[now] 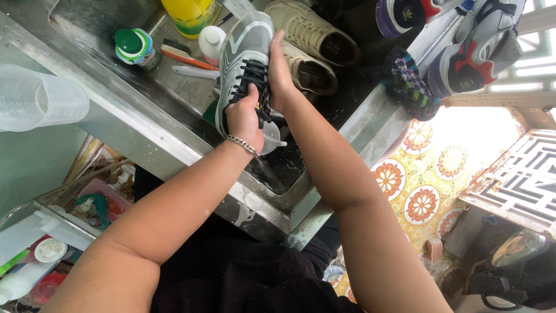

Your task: The person cleans sneakers by hand, applying liquid and scrubbing the soles and fabric with a brush and a cloth near a sink.

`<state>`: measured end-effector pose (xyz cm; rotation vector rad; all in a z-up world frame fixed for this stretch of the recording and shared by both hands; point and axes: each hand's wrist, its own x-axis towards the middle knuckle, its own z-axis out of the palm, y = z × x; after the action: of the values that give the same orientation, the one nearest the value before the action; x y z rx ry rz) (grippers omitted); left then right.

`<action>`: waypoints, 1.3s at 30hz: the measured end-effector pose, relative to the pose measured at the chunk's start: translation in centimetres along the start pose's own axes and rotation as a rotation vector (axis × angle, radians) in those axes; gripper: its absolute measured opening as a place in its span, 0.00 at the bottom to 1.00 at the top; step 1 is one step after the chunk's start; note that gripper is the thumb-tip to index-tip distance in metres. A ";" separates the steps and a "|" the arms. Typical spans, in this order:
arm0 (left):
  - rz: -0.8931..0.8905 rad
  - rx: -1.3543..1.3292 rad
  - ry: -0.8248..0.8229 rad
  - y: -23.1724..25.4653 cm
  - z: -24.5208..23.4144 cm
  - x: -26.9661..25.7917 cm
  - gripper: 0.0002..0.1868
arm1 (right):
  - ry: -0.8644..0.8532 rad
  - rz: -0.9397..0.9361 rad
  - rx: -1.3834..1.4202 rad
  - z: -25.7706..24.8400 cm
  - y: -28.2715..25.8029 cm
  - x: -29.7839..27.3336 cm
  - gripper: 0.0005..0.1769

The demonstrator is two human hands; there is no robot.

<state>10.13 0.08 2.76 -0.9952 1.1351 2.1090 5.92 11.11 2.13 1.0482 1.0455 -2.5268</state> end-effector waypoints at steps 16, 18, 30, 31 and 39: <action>-0.040 -0.403 -0.269 2.2 0.7 4.4 0.19 | -0.021 -0.230 -0.174 -1.5 -1.1 2.2 0.29; -0.070 -0.357 -0.296 2.4 0.9 5.5 0.20 | -0.003 -0.291 -0.182 -2.0 -1.3 2.7 0.29; -0.019 0.111 -0.052 2.6 3.6 9.7 0.38 | 0.148 -0.331 -0.318 -2.9 -3.7 4.6 0.34; -0.029 0.122 -0.069 2.5 3.7 10.2 0.38 | 0.144 -0.346 -0.317 -3.1 -3.8 4.8 0.34; 0.178 0.204 -0.103 1.1 4.4 14.0 0.30 | 0.159 -0.484 -0.234 -4.8 -3.9 6.6 0.33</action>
<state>-0.35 4.82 -6.35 -0.7069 1.3978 2.1013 1.97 17.70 -2.70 1.0408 1.7797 -2.6036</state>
